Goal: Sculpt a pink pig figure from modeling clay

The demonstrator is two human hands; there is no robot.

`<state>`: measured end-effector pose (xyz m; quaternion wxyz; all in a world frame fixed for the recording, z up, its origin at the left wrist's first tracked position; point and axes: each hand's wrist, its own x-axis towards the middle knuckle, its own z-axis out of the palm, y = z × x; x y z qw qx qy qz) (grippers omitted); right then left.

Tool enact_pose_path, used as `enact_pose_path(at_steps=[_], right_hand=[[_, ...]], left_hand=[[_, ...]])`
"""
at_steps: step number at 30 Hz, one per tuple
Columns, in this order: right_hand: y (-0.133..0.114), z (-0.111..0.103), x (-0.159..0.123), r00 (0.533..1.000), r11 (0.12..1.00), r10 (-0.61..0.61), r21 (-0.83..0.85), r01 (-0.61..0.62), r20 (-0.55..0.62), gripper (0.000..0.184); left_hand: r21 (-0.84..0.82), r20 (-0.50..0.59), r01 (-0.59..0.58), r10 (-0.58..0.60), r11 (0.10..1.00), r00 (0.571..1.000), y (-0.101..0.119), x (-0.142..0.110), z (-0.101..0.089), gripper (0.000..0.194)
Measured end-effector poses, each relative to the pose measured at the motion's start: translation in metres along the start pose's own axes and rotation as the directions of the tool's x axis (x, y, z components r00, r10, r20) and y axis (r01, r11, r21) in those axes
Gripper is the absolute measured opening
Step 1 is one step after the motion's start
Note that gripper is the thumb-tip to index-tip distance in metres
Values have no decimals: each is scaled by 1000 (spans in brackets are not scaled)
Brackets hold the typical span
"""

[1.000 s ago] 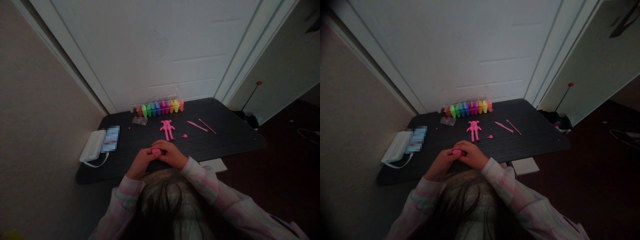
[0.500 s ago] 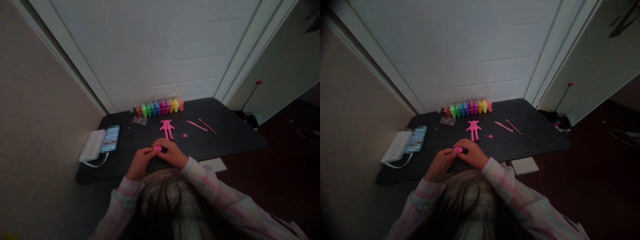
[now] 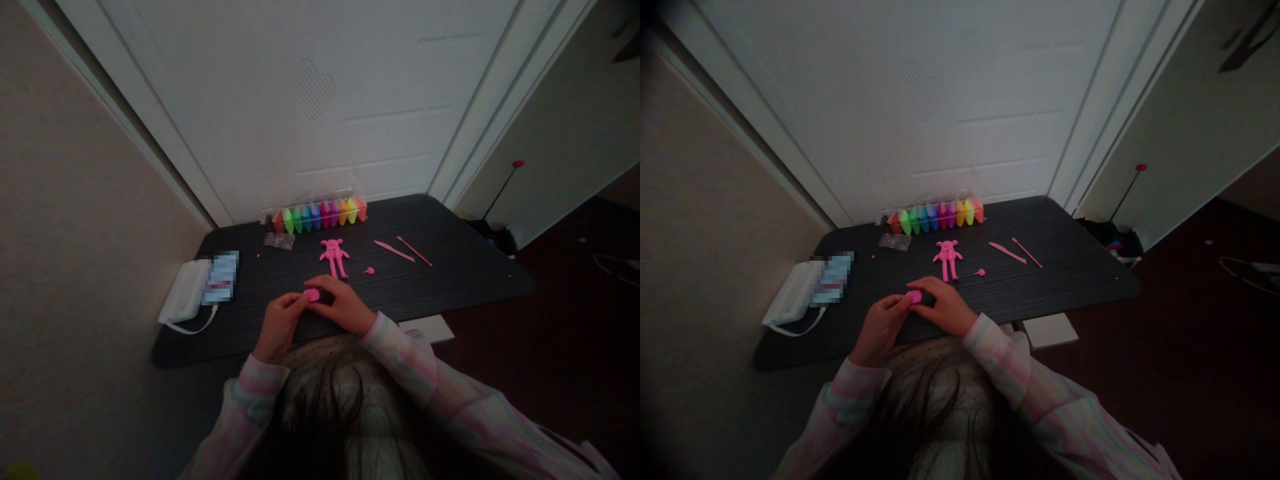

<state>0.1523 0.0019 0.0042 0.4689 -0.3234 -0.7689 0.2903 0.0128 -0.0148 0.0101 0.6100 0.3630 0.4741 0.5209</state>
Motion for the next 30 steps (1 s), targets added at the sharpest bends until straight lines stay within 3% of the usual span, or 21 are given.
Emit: enact_pose_path(at_steps=[8,18,30], right_hand=[[-2,-3,1,1000,1000,-11,10,11,-6,22],[0,0,1,998,1000,-28,3,28,62,25],[0,-1,0,999,1000,-22,8,21,41,21]], left_hand=[[-162,33,-5,10,987,999,4,-1,2,11],[27,45,24,-25,999,999,2,0,2,13],[24,83,-5,3,1000,997,0,0,0,11]])
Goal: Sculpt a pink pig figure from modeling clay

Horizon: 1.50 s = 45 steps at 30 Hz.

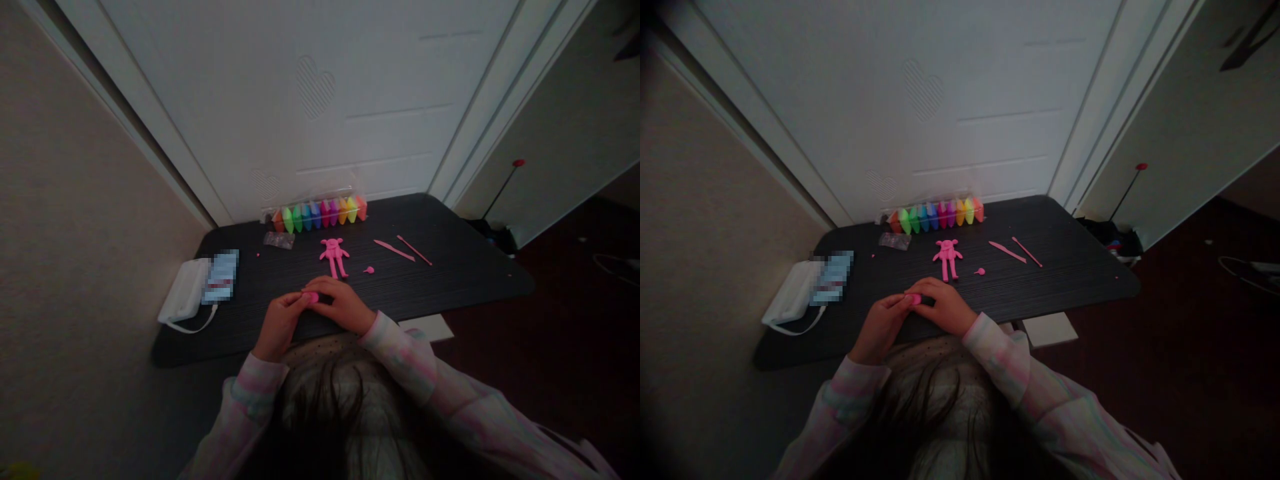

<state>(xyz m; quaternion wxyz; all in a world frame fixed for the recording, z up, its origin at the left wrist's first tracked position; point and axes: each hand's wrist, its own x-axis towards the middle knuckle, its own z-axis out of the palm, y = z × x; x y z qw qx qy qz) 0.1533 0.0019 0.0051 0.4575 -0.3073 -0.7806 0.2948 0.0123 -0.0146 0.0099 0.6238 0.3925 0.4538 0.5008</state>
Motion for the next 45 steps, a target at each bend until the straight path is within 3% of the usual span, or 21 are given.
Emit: enact_pose_path(at_steps=[4,11,23,31,45], right_hand=[[0,0,0,1000,1000,10,-5,-10,-25,21],[-1,-1,2,1000,999,18,-30,-19,-19,21],[-1,0,2,1000,1000,-1,-23,1,10,20],[-1,0,2,1000,1000,5,-16,-5,-16,21],[0,0,1,998,999,25,-20,-26,-49,23]], left_hand=[[-49,-43,-18,15,999,999,-1,0,0,12],[49,-108,-86,91,995,990,-6,2,-2,14],[-25,-133,-59,55,998,990,-3,0,2,14],[-54,-121,-38,31,998,992,-2,1,3,15],[70,-92,-66,72,995,993,-6,3,-3,17]])
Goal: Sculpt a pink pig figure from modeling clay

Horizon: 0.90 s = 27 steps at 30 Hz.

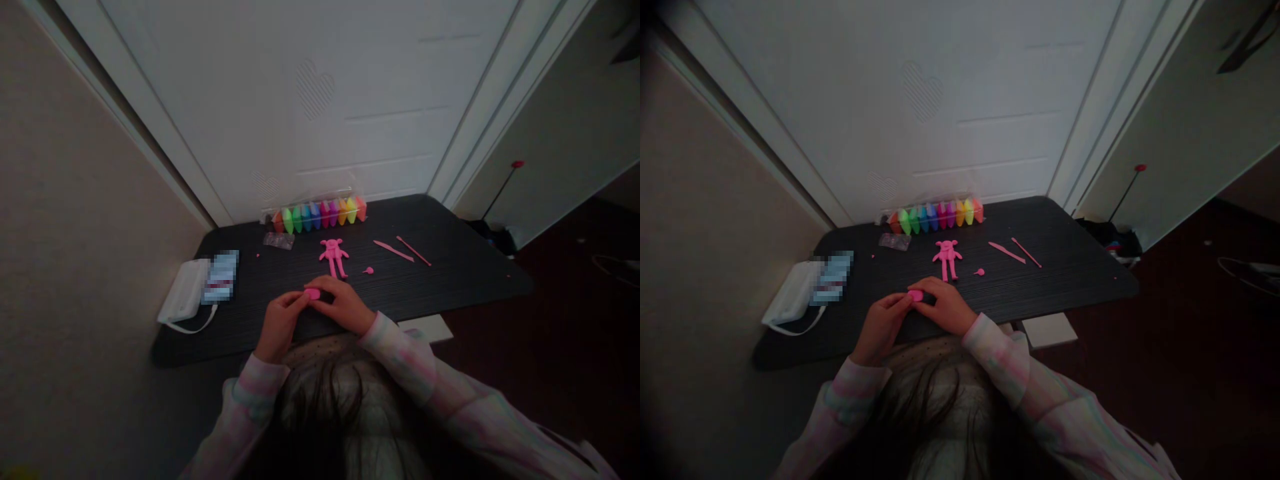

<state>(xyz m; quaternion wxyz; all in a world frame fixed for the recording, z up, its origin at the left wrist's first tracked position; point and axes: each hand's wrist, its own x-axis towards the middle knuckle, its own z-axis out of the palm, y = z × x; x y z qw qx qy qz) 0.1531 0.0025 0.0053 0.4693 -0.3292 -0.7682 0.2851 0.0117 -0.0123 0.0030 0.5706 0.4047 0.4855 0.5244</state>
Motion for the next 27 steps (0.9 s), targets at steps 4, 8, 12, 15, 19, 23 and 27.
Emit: enact_pose_path(at_steps=[4,8,12,15,19,23,27], right_hand=[[0,0,0,1000,1000,17,2,-17,12,23],[-1,1,0,1000,1000,28,4,-28,4,23],[-2,1,0,999,999,33,11,-32,-7,23],[-3,1,1,999,999,38,19,-39,7,22],[-3,2,1,999,998,48,31,-48,5,22],[-3,2,1,999,998,44,44,-44,9,21],[-4,2,2,999,999,30,44,-32,33,20]], left_hand=[[-9,-4,13,-13,1000,1000,1,-1,1,15],[-15,-4,38,-38,999,999,2,0,1,17],[-25,17,56,-55,998,998,3,0,0,18],[-41,17,72,-71,997,997,5,-1,1,16],[-72,23,85,-84,994,996,7,-2,1,12],[-64,85,104,-98,993,992,10,-1,2,12],[-10,114,118,-116,993,987,11,-2,2,14]])
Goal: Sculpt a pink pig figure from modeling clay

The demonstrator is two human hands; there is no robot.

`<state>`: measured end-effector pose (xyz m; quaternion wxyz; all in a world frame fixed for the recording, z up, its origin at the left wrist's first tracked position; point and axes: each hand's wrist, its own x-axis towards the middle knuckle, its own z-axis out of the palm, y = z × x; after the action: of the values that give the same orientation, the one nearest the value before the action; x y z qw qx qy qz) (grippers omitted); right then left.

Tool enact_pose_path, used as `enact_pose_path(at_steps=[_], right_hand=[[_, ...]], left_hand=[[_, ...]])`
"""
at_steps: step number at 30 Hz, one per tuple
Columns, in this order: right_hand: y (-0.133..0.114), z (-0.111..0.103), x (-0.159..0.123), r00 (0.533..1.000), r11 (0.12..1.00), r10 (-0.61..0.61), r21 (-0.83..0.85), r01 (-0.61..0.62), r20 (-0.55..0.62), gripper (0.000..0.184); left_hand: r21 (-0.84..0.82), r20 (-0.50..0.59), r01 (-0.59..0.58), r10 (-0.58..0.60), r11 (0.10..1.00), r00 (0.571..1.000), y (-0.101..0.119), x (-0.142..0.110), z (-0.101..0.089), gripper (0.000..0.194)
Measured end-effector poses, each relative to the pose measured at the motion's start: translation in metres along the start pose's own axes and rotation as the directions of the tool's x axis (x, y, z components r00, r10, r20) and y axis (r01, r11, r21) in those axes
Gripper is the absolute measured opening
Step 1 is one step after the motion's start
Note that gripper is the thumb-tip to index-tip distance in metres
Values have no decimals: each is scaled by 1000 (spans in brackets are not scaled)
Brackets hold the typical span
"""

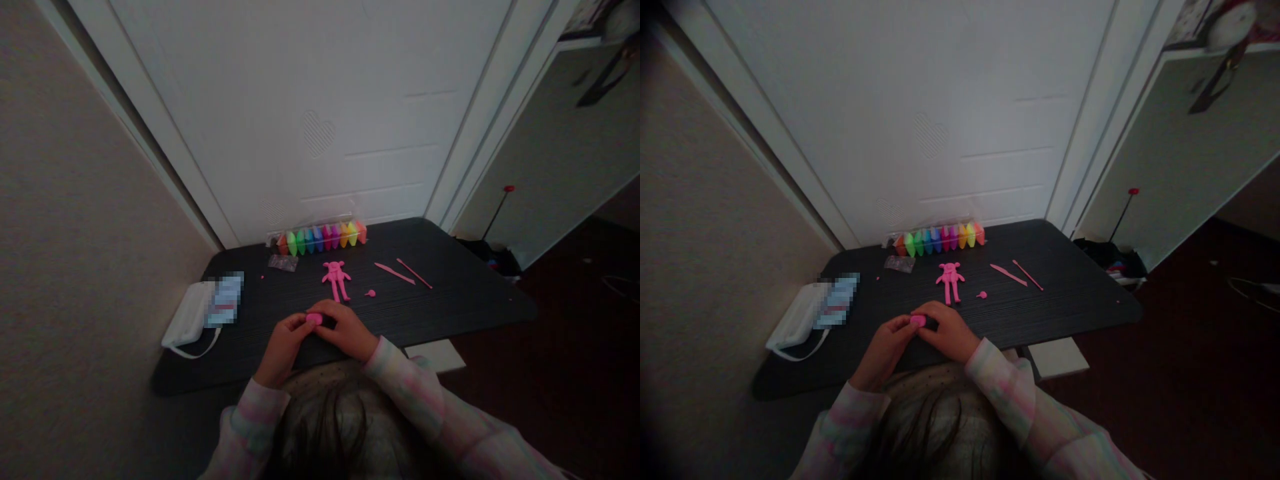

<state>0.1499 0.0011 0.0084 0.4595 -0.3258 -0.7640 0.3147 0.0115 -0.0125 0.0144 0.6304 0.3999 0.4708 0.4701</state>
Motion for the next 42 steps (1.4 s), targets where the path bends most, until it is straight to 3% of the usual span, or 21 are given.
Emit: enact_pose_path(at_steps=[12,26,31,37,42], right_hand=[[1,1,-1,1000,1000,27,4,-27,2,21],[-2,-1,1,999,1000,-24,10,23,41,17],[-3,-1,1,998,999,-33,11,33,58,16],[-2,0,1,998,999,-36,11,36,46,17],[-1,1,0,998,1000,-29,-8,30,62,17]], left_hand=[[-45,6,28,-28,999,1000,4,-3,2,15],[51,31,-7,5,999,1000,0,-1,-2,19],[145,-8,-40,41,989,999,-3,-1,-3,19],[72,-8,-35,36,997,999,-2,-1,-2,20],[105,-14,-54,55,993,998,-3,0,-3,20]])
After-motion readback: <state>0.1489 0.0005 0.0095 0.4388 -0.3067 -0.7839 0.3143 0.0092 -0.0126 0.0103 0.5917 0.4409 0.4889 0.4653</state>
